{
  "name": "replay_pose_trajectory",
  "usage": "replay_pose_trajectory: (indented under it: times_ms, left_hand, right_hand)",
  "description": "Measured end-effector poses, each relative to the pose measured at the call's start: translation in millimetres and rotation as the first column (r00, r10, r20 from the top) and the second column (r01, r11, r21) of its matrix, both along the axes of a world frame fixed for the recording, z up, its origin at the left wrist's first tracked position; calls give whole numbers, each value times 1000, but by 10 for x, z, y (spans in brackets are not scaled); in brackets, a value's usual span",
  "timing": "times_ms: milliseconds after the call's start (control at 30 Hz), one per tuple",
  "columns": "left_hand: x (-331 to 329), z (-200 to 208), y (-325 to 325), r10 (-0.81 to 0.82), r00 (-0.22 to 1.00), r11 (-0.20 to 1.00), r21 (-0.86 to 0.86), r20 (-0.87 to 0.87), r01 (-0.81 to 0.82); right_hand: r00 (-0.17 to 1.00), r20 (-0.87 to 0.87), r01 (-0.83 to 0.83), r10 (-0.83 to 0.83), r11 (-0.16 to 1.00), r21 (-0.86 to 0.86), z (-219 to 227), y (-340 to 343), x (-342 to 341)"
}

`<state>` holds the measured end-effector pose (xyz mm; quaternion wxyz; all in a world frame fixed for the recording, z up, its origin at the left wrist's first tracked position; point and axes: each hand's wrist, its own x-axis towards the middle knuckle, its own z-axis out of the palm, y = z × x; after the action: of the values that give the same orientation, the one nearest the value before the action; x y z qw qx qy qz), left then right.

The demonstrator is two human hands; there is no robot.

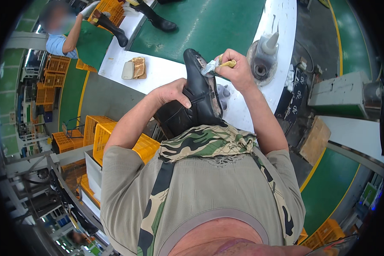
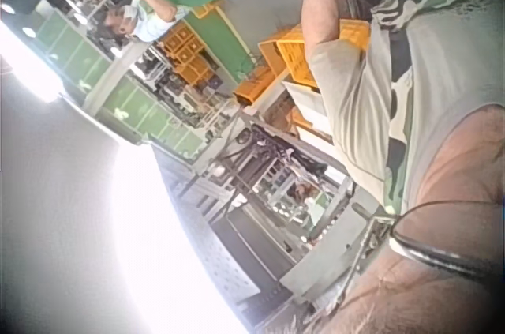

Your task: The recorder applies adhesive or glue to the bottom of black boots using a small brush at a footwear manufacturing assembly line.

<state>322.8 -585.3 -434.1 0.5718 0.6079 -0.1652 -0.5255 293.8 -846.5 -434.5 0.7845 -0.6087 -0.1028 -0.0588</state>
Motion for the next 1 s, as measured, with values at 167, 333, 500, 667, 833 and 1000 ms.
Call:
replay_pose_trajectory:
  times_ms: [167,333,500,667,833,1000]
  left_hand:
    - [-25,-113,-30,2,1000,998,63,-25,0]
    - [-108,-157,-47,70,996,996,55,-61,-67]
    - [-205,-198,-21,107,991,993,54,-85,-103]
    - [-358,-291,26,174,973,984,53,-148,-168]
    - [-571,-345,148,286,948,958,58,-143,-280]
    - [-662,-431,396,334,923,942,109,-190,-318]
  right_hand:
    - [997,-59,-47,45,998,-32,-193,-75,-329]
    - [997,-75,-29,30,999,17,-347,-67,-599]
    - [994,-73,-86,86,996,4,-378,-87,-826]
    - [987,-5,-161,161,985,-67,-406,-130,-949]
    - [952,37,-300,304,950,-90,-458,-171,-1020]
    - [934,74,-336,350,930,-152,-563,-164,-1005]
